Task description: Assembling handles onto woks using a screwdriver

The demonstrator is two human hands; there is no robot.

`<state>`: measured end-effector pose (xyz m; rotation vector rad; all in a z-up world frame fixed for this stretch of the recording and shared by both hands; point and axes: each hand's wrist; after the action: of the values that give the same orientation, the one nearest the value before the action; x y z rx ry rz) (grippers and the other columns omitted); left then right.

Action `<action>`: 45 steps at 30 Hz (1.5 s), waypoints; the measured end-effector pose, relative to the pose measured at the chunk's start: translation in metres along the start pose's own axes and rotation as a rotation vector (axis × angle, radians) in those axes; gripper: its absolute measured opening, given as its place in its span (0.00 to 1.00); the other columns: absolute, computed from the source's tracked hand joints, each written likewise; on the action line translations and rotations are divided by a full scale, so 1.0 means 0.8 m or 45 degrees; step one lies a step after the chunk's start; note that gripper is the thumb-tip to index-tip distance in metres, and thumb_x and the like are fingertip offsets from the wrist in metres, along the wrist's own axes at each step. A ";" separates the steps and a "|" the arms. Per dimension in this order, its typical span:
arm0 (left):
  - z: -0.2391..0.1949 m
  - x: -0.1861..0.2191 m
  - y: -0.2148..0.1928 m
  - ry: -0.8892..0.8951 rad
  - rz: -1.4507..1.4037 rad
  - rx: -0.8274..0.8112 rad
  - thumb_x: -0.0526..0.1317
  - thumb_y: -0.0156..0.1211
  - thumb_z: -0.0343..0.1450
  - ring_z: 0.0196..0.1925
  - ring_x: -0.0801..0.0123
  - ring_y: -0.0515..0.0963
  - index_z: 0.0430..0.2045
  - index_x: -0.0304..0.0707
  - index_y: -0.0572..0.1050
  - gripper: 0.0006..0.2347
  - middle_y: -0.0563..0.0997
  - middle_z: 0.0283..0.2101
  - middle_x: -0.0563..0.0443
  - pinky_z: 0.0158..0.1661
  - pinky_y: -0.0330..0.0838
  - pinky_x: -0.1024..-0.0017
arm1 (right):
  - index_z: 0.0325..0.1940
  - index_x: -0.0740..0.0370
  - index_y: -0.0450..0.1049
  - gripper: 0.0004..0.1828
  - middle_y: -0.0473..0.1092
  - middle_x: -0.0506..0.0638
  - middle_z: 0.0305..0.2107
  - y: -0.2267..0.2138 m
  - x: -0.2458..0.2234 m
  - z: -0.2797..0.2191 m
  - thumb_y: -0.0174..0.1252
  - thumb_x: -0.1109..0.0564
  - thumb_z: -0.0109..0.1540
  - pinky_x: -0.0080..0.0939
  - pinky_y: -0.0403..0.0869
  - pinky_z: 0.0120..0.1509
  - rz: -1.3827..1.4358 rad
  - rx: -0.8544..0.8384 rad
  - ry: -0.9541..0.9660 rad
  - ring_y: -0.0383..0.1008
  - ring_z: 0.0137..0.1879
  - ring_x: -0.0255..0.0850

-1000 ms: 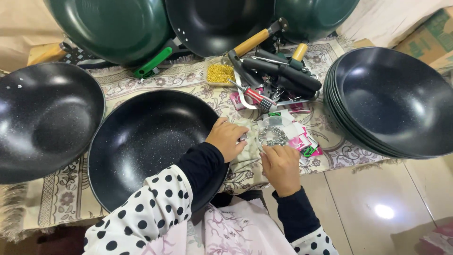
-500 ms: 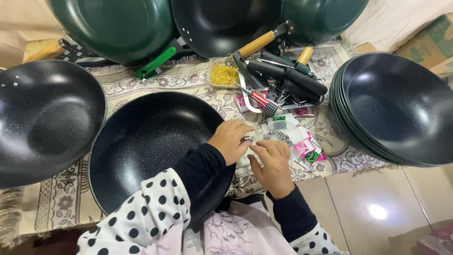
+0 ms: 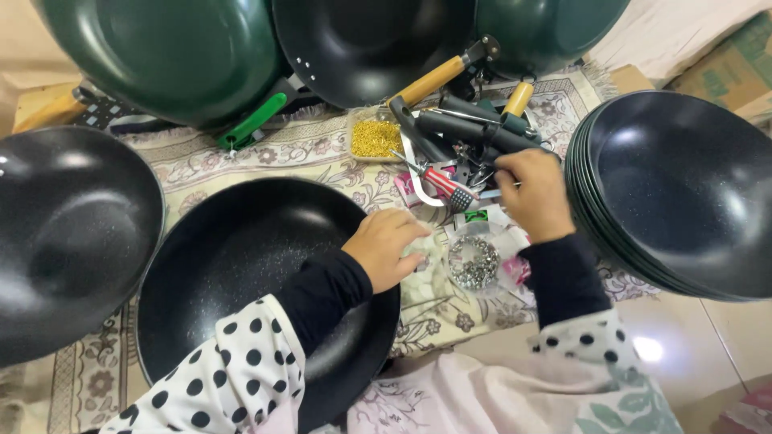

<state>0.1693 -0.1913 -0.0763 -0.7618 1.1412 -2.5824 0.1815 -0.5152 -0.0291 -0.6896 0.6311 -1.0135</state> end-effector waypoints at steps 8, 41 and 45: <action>-0.024 0.005 -0.014 -0.008 0.055 -0.033 0.53 0.68 0.61 0.56 0.58 0.76 0.44 0.51 0.79 0.19 0.79 0.42 0.53 0.61 0.63 0.55 | 0.57 0.53 0.77 0.28 0.72 0.52 0.40 0.064 0.119 -0.020 0.68 0.57 0.52 0.50 0.73 0.50 -0.613 -0.093 0.098 0.74 0.46 0.53; -0.108 0.130 -0.030 0.119 0.397 -0.306 0.54 0.70 0.57 0.66 0.51 0.69 0.46 0.46 0.77 0.25 0.80 0.45 0.47 0.62 0.65 0.48 | 0.60 0.70 0.73 0.30 0.71 0.60 0.51 -0.080 -0.230 -0.256 0.63 0.73 0.53 0.49 0.70 0.62 1.023 -0.060 0.676 0.71 0.58 0.45; -0.123 0.146 -0.040 0.003 0.389 -0.272 0.54 0.68 0.60 0.65 0.49 0.70 0.49 0.48 0.75 0.24 0.78 0.51 0.49 0.60 0.67 0.46 | 0.61 0.67 0.75 0.32 0.72 0.59 0.51 -0.094 -0.244 -0.245 0.64 0.73 0.51 0.49 0.70 0.64 0.930 -0.138 0.650 0.72 0.58 0.48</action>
<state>0.0184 -0.1541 -0.0653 -0.5727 1.4273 -2.2368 -0.0819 -0.4080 -0.0654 -0.2364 1.2778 -0.4597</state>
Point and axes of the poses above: each hand's wrist, its own z-axis towards the middle knuckle, its own y-axis out of the palm, x = y × z
